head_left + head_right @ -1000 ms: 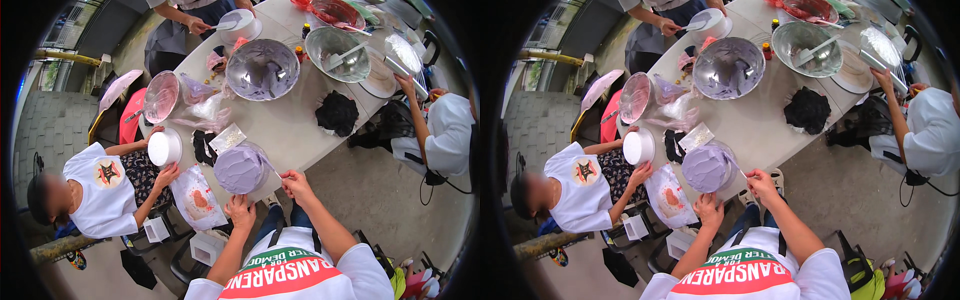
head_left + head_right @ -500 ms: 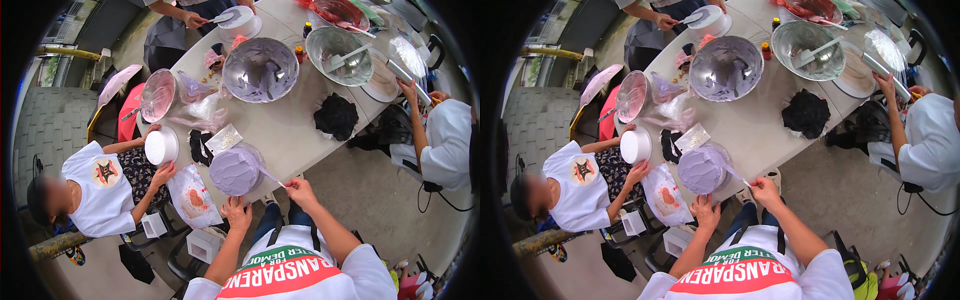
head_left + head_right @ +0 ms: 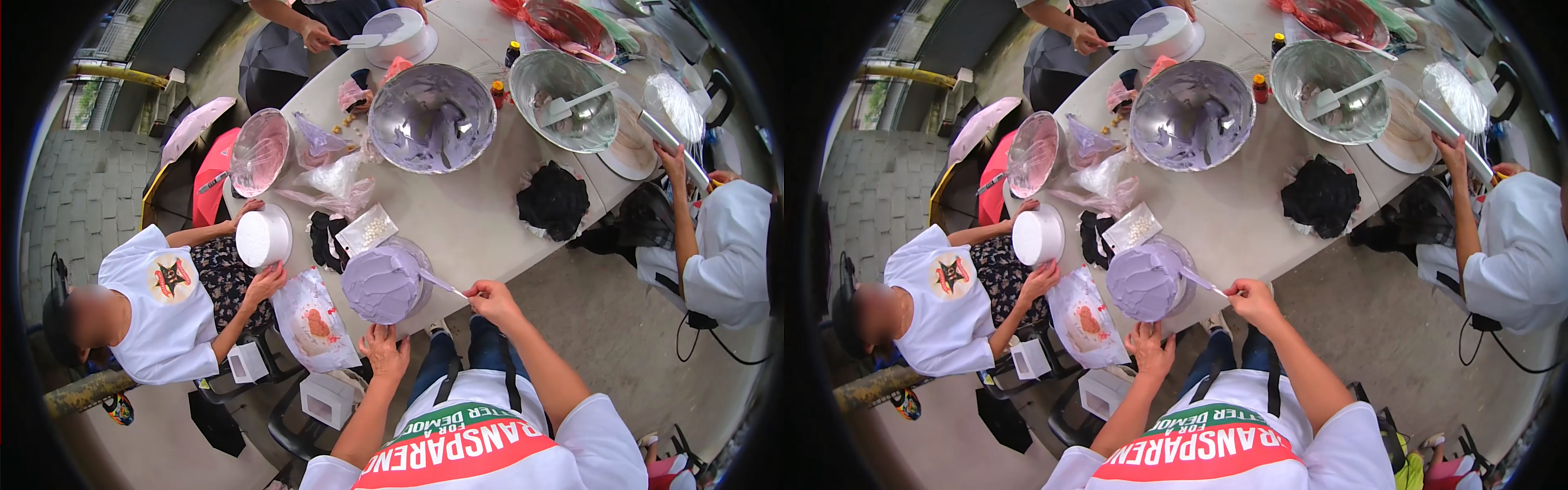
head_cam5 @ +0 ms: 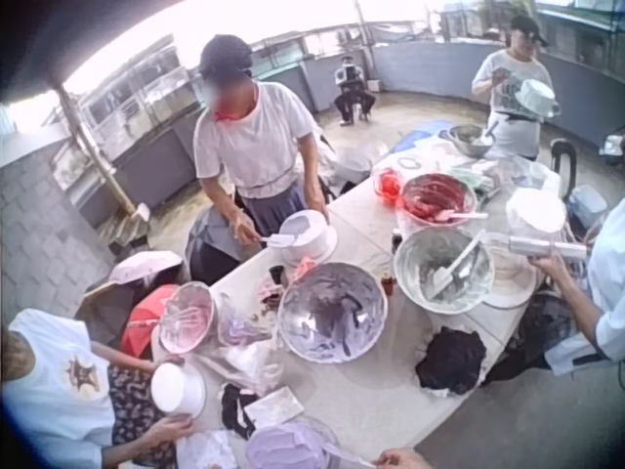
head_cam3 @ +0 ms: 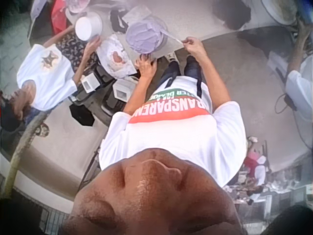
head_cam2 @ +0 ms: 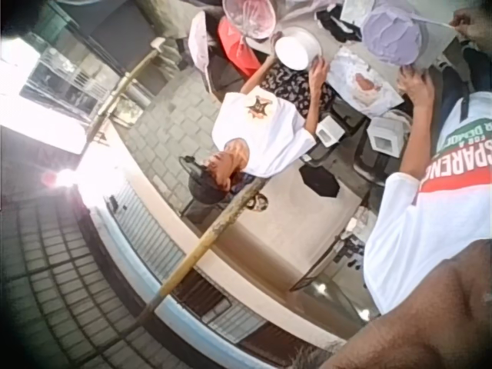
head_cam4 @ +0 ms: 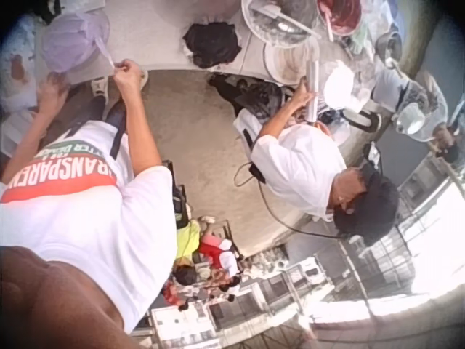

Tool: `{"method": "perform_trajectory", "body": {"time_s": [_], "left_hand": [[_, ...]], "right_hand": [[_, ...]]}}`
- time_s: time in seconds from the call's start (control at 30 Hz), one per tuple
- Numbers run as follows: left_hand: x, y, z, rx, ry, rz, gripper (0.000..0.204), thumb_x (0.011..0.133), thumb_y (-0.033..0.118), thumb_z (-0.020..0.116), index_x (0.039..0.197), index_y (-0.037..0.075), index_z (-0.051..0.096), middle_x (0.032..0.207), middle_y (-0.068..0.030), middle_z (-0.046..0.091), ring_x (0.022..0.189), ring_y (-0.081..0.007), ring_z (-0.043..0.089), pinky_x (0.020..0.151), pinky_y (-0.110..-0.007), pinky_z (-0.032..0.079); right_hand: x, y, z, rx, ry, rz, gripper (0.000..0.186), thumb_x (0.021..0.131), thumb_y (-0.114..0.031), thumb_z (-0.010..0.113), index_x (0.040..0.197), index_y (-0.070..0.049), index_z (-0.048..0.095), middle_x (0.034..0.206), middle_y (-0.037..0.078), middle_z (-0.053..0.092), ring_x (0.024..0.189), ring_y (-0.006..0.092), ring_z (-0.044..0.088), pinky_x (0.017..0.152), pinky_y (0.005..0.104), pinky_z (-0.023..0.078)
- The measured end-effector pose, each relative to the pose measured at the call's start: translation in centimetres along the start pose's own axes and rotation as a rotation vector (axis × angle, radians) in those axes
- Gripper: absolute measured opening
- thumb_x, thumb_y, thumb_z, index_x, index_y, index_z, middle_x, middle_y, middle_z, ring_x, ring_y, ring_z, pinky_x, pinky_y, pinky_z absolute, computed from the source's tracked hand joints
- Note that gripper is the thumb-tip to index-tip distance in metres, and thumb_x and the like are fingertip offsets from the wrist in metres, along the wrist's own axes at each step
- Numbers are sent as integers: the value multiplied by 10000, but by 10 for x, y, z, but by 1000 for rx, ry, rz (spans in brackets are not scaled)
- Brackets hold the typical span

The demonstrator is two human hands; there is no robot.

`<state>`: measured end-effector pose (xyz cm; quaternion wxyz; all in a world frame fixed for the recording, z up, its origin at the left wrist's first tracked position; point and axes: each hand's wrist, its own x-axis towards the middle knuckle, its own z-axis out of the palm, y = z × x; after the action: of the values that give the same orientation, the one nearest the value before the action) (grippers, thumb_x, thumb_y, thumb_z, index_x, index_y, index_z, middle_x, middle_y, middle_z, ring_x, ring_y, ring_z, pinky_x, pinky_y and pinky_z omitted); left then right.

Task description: The person applies purple frosting to a round base using a spatula and smooths it across the top and sides.

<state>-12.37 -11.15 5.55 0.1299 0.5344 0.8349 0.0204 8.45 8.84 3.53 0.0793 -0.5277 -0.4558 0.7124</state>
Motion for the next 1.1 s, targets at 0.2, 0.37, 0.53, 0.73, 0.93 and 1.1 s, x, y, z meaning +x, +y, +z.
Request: {"method": "perform_trajectory", "body": {"time_s": [0.2,0.37,0.53,0.73,0.93,1.1], "left_hand": [[3,0,0,18,35,8,505,738,266,772,1183,59,657,1294,-120,537,1248,-357,453,1006,-588,275],[4,0,2,6,19,-4,503,759,285,757,1193,58,647,1313,-118,525,1264,-355,439,1013,-617,266],[-2,-3,7,-17,-11,-39,506,782,300,740,1214,57,635,1334,-113,516,1286,-351,423,1025,-642,253],[-2,-4,7,-19,2,-6,536,775,296,750,1240,62,620,1349,-112,501,1291,-350,415,1022,-640,252],[-2,-7,9,-42,-12,16,578,773,296,751,1282,67,600,1388,-99,471,1302,-345,401,1031,-641,243],[-6,-13,8,-49,3,45,627,774,285,746,1337,77,565,1400,-88,466,1305,-337,397,1036,-639,241]], "right_hand": [[37,-64,-4,178,-131,137,116,830,-81,623,919,-60,694,638,1,565,524,81,474,436,266,321],[37,-52,6,176,-150,197,99,856,-58,599,936,-54,657,636,-3,548,478,68,430,395,254,268],[-22,-24,7,189,-94,251,94,857,-65,609,921,-62,678,621,-2,548,470,74,435,386,264,271],[-13,-26,23,371,39,160,91,874,-53,605,930,-44,677,639,-2,547,467,66,413,398,265,279],[-39,29,61,216,76,17,118,906,-13,587,998,-21,660,730,8,602,627,79,536,551,238,413],[-57,10,46,227,220,-113,122,920,6,571,1002,6,661,738,7,603,641,75,541,574,242,435]]}}
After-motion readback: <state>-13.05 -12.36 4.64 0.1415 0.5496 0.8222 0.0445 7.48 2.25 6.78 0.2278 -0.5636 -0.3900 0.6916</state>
